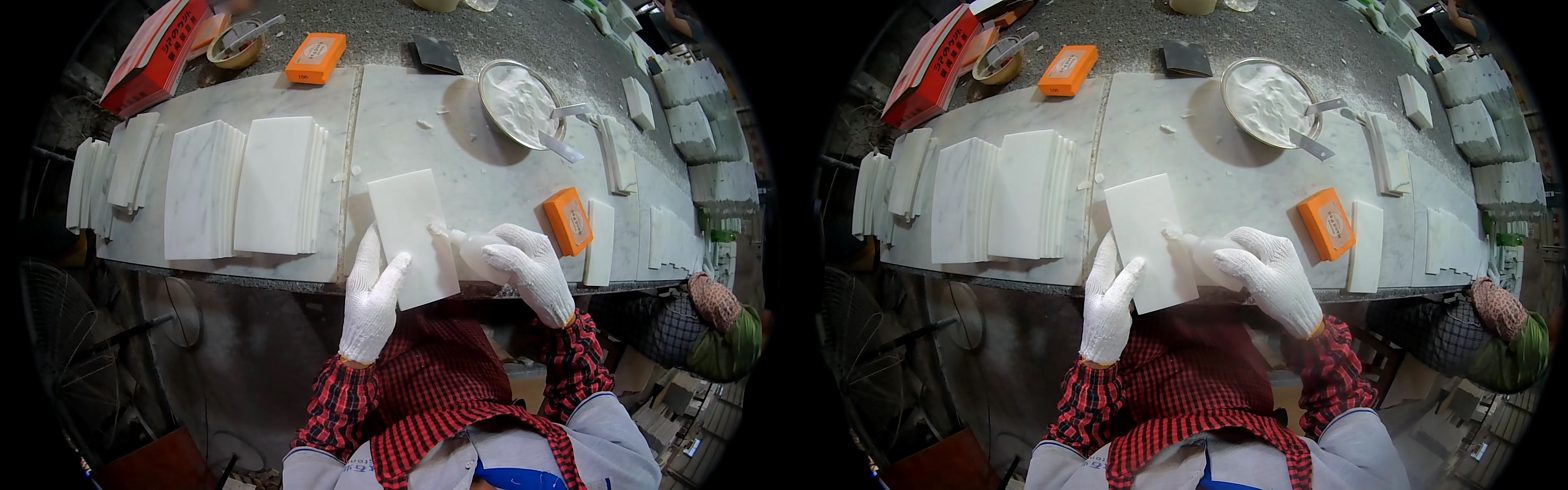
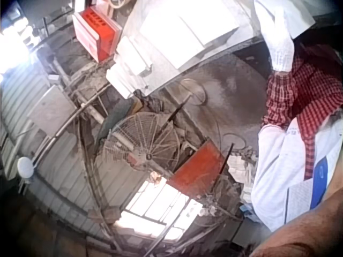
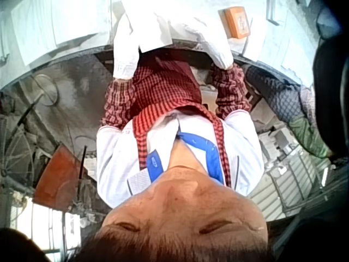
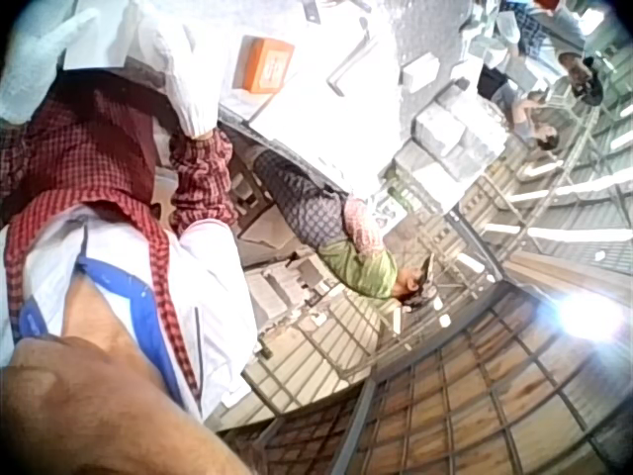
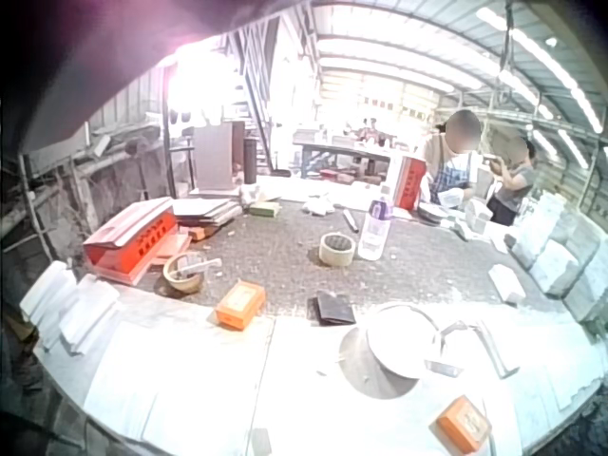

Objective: The person uses a metal scraper to trim the edges of white rectangular blocks on a workbench. They repeatedly scrape each side, flip the block, and place it into a growing stack. Other workers are visible in the background performing similar tasks.

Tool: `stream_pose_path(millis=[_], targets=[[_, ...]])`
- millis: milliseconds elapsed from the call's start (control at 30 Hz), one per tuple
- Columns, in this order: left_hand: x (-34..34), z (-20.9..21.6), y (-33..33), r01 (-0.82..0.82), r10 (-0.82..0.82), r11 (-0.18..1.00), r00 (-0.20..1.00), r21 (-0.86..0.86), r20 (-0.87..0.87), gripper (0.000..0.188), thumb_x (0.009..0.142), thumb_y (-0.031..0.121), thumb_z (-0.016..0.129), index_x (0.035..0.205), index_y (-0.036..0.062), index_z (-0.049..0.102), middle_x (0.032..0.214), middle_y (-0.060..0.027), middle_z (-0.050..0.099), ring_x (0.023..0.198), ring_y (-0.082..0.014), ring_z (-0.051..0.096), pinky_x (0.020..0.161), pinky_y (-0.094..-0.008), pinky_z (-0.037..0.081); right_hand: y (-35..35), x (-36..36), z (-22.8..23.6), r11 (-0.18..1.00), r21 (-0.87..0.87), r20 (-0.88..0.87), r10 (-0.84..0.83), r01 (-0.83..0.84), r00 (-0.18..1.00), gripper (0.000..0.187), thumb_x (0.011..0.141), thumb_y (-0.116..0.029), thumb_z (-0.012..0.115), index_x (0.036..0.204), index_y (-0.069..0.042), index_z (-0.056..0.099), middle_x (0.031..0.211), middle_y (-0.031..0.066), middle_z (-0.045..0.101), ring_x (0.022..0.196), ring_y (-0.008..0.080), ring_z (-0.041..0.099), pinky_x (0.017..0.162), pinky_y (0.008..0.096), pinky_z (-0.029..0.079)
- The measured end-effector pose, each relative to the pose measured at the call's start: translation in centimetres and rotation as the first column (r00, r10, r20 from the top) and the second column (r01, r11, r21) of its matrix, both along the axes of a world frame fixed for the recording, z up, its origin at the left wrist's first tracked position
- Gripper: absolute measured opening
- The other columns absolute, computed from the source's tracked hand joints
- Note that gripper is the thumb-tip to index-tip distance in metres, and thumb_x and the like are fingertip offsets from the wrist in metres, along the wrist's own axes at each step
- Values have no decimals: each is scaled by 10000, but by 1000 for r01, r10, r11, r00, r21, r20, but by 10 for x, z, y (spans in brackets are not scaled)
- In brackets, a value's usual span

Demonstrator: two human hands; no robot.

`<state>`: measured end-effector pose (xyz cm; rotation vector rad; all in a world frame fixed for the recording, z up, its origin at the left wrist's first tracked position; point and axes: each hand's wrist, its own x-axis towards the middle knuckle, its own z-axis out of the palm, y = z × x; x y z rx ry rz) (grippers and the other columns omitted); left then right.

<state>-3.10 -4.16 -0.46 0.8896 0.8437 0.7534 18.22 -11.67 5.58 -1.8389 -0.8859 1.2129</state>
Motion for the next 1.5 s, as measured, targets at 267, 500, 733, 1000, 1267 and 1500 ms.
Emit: stream_pose_path(millis=[267, 500, 733, 1000, 1267, 1500], targets=[[-1, 3, 1, 6, -6, 1000, 1000, -22, 24, 587, 1039, 32, 537, 1587, -67, 355, 1464, -151, 559, 1322, -191, 552, 1125, -322, 439, 0, -2, 2, 1000, -21, -21, -10, 10, 1000, 379, 928, -258, 695, 1090, 82, 729, 889, 91, 718, 810, 129, 625, 752, 291, 519], [0, 3, 0, 2, -2, 1000, 1000, -12, 31, 582, 1039, 33, 539, 1585, -64, 363, 1463, -151, 558, 1332, -190, 544, 1129, -324, 433, 0, 3, 8, 999, 3, 34, 34, -35, 999, 364, 940, -260, 679, 1092, 66, 736, 891, 57, 703, 823, 108, 605, 758, 271, 502], [-3, 4, 2, 23, -21, 999, 999, -33, 49, 564, 1047, 61, 539, 1572, -65, 379, 1455, -144, 565, 1321, -185, 545, 1132, -322, 427, 30, 15, 22, 985, 172, -14, -30, 32, 999, 428, 985, -292, 663, 1270, 27, 675, 1005, 28, 675, 856, 99, 608, 757, 272, 499], [-6, 4, 1, 34, -34, 999, 999, -11, 34, 538, 1060, 86, 544, 1552, -73, 400, 1412, -145, 589, 1266, -189, 574, 1094, -324, 454, 184, 8, -44, 892, 446, 357, -96, -79, 929, 363, 917, -277, 750, 1213, -67, 734, 1141, 119, 733, 1043, 264, 701, 914, 379, 539], [1, 6, 0, 99, -80, 959, 993, 264, -82, 488, 1035, 69, 539, 1490, -92, 466, 1385, -133, 605, 1222, -199, 577, 1079, -316, 440, 203, 6, -61, 933, 334, 693, -148, -132, 705, 279, 874, -181, 675, 1138, -200, 765, 1109, 159, 734, 1086, 368, 680, 949, 460, 544], [0, 0, 3, 76, -81, 995, 993, 57, 91, 535, 1013, 40, 512, 1530, -69, 428, 1430, -156, 580, 1290, -239, 586, 1092, -367, 475, 72, 7, 21, 847, 518, 540, -219, -116, 812, 468, 952, -241, 707, 1371, -47, 627, 1109, 190, 726, 991, 325, 723, 859, 408, 576]])
